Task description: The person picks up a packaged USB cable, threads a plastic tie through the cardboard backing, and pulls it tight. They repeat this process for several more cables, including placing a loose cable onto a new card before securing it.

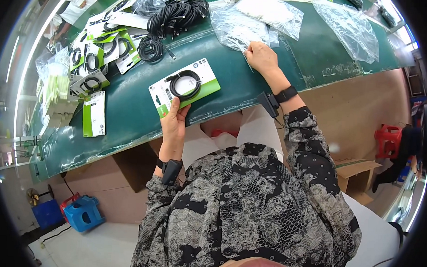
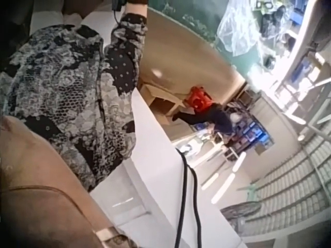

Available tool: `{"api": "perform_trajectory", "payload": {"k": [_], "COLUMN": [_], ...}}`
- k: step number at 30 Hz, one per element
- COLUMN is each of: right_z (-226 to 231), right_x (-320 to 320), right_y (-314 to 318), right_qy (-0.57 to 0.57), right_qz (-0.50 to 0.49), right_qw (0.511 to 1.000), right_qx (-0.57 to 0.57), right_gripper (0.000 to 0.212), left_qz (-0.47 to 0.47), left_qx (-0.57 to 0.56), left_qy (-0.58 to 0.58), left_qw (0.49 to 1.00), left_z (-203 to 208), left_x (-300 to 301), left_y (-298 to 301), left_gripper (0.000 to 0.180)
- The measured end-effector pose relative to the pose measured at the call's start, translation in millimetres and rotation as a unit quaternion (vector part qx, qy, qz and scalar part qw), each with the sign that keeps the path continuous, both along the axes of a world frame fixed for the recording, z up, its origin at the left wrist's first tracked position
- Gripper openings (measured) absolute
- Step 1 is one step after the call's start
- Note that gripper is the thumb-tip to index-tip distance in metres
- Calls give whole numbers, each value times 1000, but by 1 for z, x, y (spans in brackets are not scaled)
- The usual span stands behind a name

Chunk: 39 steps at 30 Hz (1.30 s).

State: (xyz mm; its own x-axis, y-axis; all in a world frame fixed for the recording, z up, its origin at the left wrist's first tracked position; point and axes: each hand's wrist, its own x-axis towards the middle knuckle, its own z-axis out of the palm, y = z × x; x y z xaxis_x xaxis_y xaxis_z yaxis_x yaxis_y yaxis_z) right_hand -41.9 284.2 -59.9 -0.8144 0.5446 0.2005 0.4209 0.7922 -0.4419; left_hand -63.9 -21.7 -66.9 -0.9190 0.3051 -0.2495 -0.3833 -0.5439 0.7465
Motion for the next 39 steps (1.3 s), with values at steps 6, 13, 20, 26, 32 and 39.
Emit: {"api": "perform_trajectory", "payload": {"k": [6,13,20,26,32,39], "right_z": [1,13,31,85,89,102], "right_x": [3,33,49,65,54,44], "right_y": [4,20,-12,-88,-121,-134], "right_qy": [7,9,155,333,343,385], "right_qz": [53,103,154,248,212,215], "right_qw": [998,934,870,910,914,897], "right_qx": [-44,-341,-442,6,-35,23], "right_gripper": [17,19,18,10,10,7], "left_qz": [31,8,-70,-110,-159,-144], "left_qx": [7,71,205,395,543,550], "left_qy": [-26,-39,-153,-302,-416,-407], "left_qw": [999,997,964,861,712,715], "left_z": [-10,6,27,47,61,72], "left_x": [-3,-14,-7,-1,4,11], "left_y": [6,30,38,43,47,47], "left_gripper": [27,23,17,20,22,20]}}
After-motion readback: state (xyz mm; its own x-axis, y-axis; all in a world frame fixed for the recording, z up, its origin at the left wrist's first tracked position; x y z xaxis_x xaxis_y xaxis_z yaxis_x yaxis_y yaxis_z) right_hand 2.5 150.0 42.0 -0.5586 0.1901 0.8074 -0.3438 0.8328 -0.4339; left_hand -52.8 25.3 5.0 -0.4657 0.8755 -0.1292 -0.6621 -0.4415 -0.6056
